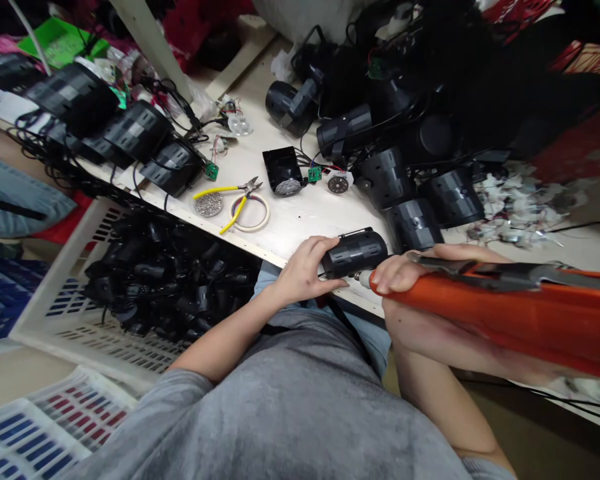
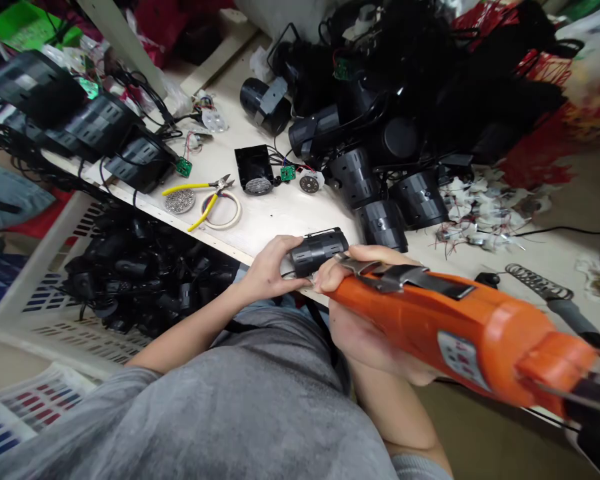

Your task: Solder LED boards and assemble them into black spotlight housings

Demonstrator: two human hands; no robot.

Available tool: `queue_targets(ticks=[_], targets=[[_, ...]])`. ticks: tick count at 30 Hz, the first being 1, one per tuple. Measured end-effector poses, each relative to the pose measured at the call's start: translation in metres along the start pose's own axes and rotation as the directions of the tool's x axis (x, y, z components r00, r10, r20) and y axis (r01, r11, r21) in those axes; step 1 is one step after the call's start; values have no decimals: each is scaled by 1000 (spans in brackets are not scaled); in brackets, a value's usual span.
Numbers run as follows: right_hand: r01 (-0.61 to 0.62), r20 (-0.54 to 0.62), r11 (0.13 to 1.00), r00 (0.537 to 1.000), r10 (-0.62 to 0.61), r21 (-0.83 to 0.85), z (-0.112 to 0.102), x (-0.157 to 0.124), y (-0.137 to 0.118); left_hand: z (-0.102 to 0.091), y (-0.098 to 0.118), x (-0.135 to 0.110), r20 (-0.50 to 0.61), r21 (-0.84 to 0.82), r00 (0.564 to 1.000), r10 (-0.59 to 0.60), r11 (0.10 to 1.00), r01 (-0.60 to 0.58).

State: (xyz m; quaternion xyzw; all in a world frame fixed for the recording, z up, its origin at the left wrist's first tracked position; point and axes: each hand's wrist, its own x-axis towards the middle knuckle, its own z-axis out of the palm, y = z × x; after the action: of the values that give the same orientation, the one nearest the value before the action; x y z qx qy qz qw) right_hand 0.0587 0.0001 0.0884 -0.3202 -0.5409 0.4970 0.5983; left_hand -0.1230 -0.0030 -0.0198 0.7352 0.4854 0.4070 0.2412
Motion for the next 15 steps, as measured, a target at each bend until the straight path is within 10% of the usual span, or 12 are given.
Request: queue_targets(ticks=[15], targets=[[34, -4, 999, 999, -34, -40, 16, 0, 14, 6, 3, 3, -76, 98, 997, -9, 995, 16]])
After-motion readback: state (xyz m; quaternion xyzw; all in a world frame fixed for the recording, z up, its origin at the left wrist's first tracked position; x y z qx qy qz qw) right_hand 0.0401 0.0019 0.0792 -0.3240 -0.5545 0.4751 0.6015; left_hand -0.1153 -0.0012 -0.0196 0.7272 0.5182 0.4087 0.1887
